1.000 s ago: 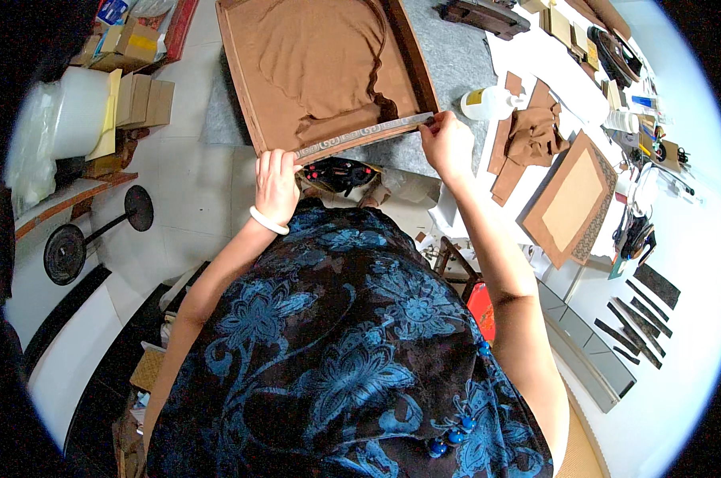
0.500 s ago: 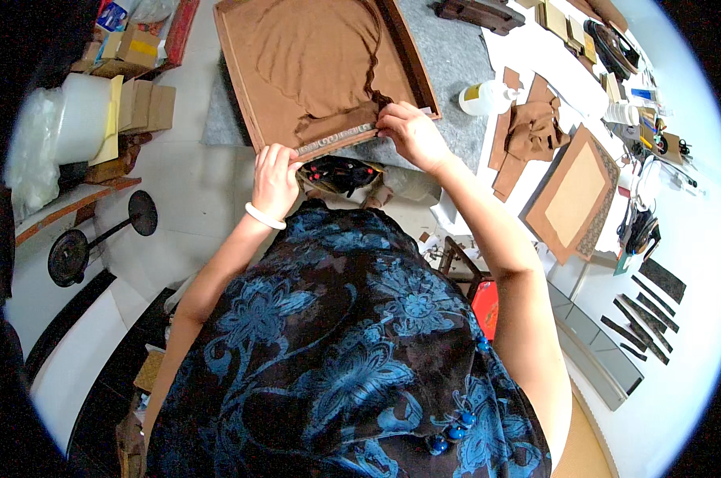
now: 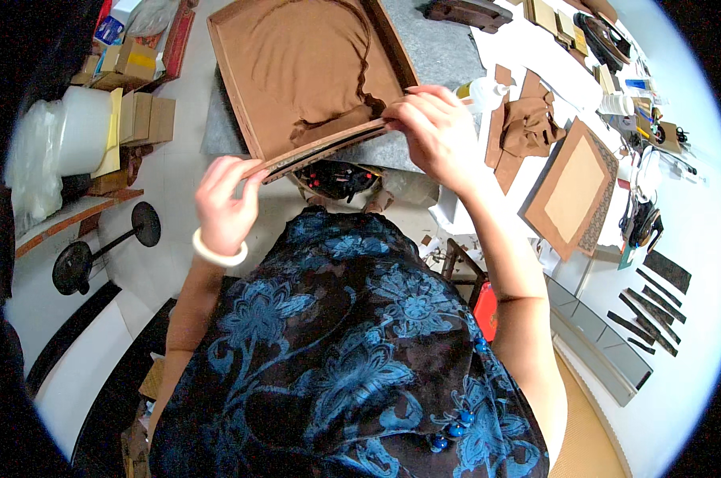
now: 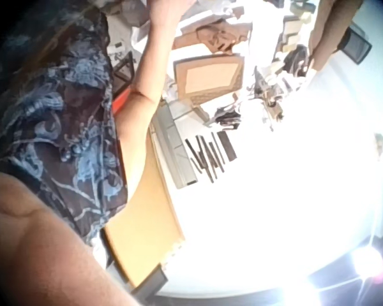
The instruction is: The person assembles a decorative wooden tray by applying glue to its edges and attaching a patterned trim strip. They use a squeeze bottle to apply adhesive and a small blue tool to press the trim into place, working on a cluttered workbench.
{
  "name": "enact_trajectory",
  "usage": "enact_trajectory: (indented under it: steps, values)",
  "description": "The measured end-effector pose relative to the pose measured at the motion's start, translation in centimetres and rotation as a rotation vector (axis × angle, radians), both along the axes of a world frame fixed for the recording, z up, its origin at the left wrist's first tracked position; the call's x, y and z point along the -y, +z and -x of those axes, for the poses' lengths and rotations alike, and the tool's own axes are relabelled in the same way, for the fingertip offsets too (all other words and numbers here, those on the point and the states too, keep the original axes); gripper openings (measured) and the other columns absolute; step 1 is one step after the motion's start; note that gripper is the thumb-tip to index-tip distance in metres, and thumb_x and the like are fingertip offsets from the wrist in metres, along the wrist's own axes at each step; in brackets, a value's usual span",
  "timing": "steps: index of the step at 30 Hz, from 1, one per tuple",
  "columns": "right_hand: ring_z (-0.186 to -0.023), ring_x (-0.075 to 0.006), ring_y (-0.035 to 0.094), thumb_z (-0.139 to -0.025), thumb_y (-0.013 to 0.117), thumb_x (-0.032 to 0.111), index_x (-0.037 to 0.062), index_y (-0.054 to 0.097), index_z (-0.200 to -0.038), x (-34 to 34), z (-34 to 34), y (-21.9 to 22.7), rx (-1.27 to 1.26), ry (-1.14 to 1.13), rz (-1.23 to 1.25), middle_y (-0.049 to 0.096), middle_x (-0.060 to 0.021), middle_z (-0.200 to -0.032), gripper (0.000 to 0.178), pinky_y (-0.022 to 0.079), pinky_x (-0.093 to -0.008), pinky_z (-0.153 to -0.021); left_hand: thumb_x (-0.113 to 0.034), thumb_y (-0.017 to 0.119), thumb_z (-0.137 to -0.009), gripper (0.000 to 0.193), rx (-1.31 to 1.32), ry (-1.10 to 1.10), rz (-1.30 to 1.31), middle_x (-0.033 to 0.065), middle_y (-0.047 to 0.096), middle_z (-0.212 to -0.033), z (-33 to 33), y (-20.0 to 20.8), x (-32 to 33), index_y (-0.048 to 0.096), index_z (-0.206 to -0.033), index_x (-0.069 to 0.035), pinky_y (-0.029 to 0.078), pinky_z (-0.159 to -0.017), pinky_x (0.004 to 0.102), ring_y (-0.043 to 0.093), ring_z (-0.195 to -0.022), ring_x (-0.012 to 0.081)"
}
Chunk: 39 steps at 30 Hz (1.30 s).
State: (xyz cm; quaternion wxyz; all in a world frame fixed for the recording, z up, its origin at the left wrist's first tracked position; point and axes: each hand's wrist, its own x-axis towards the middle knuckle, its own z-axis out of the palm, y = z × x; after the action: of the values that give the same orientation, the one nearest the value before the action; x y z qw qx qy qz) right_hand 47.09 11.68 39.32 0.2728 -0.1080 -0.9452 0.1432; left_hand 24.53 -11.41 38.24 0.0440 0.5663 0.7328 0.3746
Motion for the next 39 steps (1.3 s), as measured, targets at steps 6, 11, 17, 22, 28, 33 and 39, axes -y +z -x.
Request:
enact_trajectory:
  steps: [6,11,17,22,28,33,39]
  values:
    - [-0.073,-0.0119,0.063,-0.090,0.068,0.005,0.0023,0.066,-0.096,-1.0,-8.6,4.9,-0.342,-0.768,0.046,0.068,-0.0041,-0.083,0.007,0.050,-0.0255,-0.066,-0.006,0.076,-0.084,0.018,0.241,0.161,-0.377,0.0102,0.069,-0.094,0.2,2.7,-3.3,0.067,-0.099,-0.001,0.052,-0.080,0.0336,0.066,-0.086,0.0236]
    - [-0.075,-0.0092,0.054,-0.101,0.059,0.018,0.0000,0.063,-0.095,-6.0,-20.1,-1.7,-0.671,-1.203,0.205,0.064,-0.0019,-0.084,0.019,0.046,-0.0247,-0.071,-0.010,0.072,-0.087,0.008,0.173,0.094,0.030,0.0086,0.067,-0.087,0.3,-6.3,-2.1,0.068,-0.090,-0.004,0.048,-0.077,0.0353,0.062,-0.085,0.0258]
    - [-0.075,-0.0200,0.063,-0.088,0.069,0.024,-0.0007,0.070,-0.090,-4.1,-29.5,-23.6,-0.375,-1.776,0.526,0.069,-0.0102,-0.081,0.025,0.052,-0.0362,-0.074,-0.026,0.078,-0.080,0.017,-0.012,0.074,0.237,0.0002,0.067,-0.084,0.6,-12.2,-1.7,0.072,-0.083,-0.011,0.040,-0.084,0.0379,0.057,-0.090,0.0229]
    - [-0.079,-0.0176,0.062,-0.090,0.070,0.020,-0.0018,0.068,-0.094,-2.8,-27.6,-29.4,-0.365,-1.705,0.879,0.071,-0.0098,-0.088,0.022,0.051,-0.0341,-0.075,-0.030,0.079,-0.077,0.019,-0.050,0.099,0.308,-0.0025,0.066,-0.079,1.4,-13.6,-2.0,0.073,-0.076,-0.012,0.038,-0.086,0.0380,0.055,-0.089,0.0220]
    - [-0.092,-0.0294,0.064,-0.097,0.059,0.032,-0.0035,0.060,-0.105,-4.1,-20.3,-24.2,-0.392,-1.457,0.673,0.066,-0.0161,-0.099,0.037,0.053,-0.0440,-0.081,-0.027,0.078,-0.077,0.015,-0.048,0.165,0.350,-0.0031,0.066,-0.078,1.4,-13.7,-1.6,0.072,-0.074,-0.013,0.036,-0.087,0.0396,0.055,-0.088,0.0209]
    - [-0.127,-0.0430,0.050,-0.091,0.035,0.076,-0.0081,0.027,-0.146,-9.0,-12.2,-22.5,-1.451,-0.454,2.646,0.040,-0.0309,-0.144,0.101,0.045,-0.0545,-0.106,-0.027,0.076,-0.079,0.015,-0.074,0.178,0.410,-0.0026,0.066,-0.078,1.2,-13.3,-1.5,0.070,-0.075,-0.013,0.037,-0.086,0.0394,0.055,-0.088,0.0216]
    - [-0.112,-0.0429,0.059,-0.086,0.063,0.057,0.0055,0.048,-0.136,-14.6,-8.3,-25.5,-1.850,-0.301,2.407,0.054,-0.0235,-0.129,0.074,0.053,-0.0573,-0.096,-0.028,0.072,-0.083,0.017,-0.125,0.105,0.403,0.0009,0.066,-0.081,1.2,-13.3,-2.1,0.067,-0.076,-0.013,0.036,-0.085,0.0407,0.057,-0.088,0.0237]
